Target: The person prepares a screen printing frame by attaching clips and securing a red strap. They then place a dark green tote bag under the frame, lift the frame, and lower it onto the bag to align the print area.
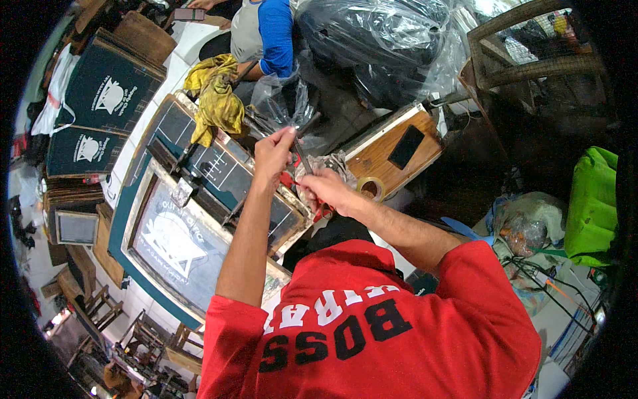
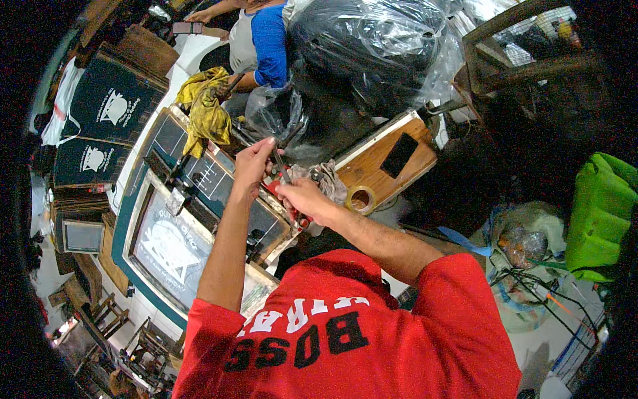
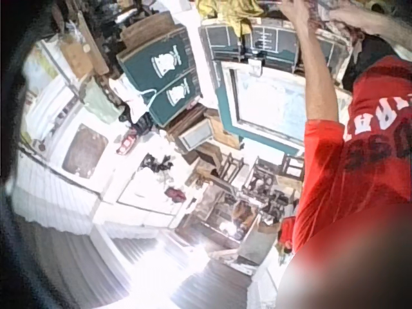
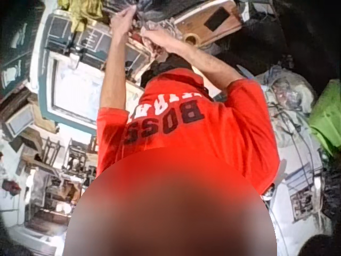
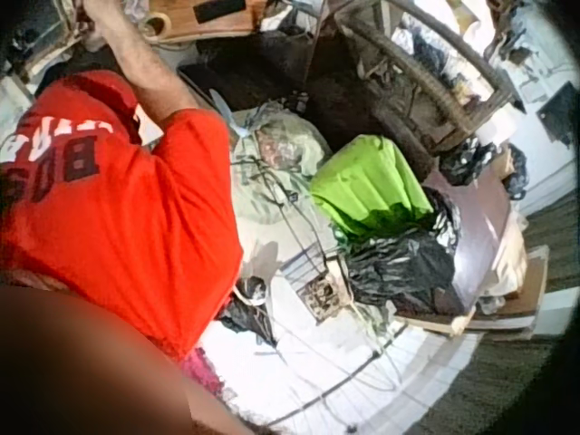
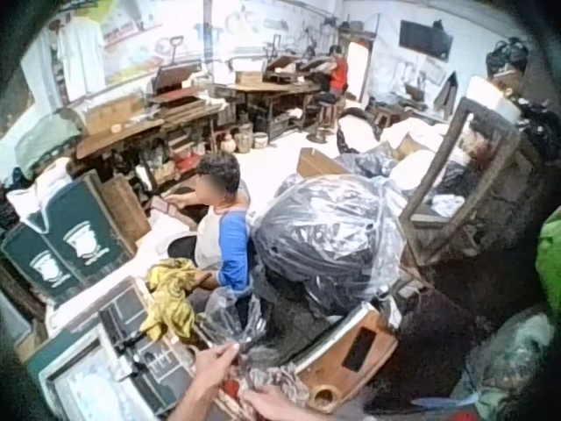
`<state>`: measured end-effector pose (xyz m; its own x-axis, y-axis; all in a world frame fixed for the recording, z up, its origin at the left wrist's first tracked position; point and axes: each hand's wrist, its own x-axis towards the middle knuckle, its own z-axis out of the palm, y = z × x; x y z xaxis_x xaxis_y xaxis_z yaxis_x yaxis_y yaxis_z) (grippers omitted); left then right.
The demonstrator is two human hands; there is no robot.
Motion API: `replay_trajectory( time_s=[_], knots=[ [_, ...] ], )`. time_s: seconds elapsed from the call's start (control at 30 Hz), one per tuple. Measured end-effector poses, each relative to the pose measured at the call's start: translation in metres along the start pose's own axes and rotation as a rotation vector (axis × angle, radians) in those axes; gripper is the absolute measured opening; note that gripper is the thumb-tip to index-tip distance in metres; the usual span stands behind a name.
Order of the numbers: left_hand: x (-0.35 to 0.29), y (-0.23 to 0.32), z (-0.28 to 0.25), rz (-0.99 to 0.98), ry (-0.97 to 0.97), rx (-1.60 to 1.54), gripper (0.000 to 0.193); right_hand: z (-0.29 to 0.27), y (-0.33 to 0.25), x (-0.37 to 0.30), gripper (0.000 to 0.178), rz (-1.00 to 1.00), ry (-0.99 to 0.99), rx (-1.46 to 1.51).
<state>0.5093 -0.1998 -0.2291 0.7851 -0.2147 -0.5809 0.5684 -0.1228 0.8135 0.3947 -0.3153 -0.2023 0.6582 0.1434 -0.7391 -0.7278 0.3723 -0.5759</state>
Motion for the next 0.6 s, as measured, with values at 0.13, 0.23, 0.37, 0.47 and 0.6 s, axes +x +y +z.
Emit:
replay_trajectory(
  time_s=[0.13, 0.23, 0.37, 0.47, 0.6],
  knots=[
    [-0.012, -0.015, 0.002, 0.184, -0.071, 0.143, 0.071, 0.014, -0.003, -0.004, 0.014, 0.01, 0.168, 0.127],
    [-0.014, -0.015, -0.007, 0.141, -0.227, 0.047, 0.073, 0.021, 0.001, -0.005, 0.015, -0.003, 0.188, 0.108],
    [-0.022, -0.002, -0.02, 0.034, -0.33, -0.01, 0.076, 0.034, 0.006, -0.003, 0.019, -0.017, 0.242, 0.124],
    [-0.023, 0.003, -0.021, -0.002, -0.333, 0.01, 0.076, 0.047, 0.008, 0.0, 0.021, -0.005, 0.297, 0.17],
    [-0.014, -0.001, -0.022, 0.039, -0.361, -0.071, 0.073, 0.063, 0.012, 0.006, 0.022, -0.029, 0.361, 0.174]
  ],
)
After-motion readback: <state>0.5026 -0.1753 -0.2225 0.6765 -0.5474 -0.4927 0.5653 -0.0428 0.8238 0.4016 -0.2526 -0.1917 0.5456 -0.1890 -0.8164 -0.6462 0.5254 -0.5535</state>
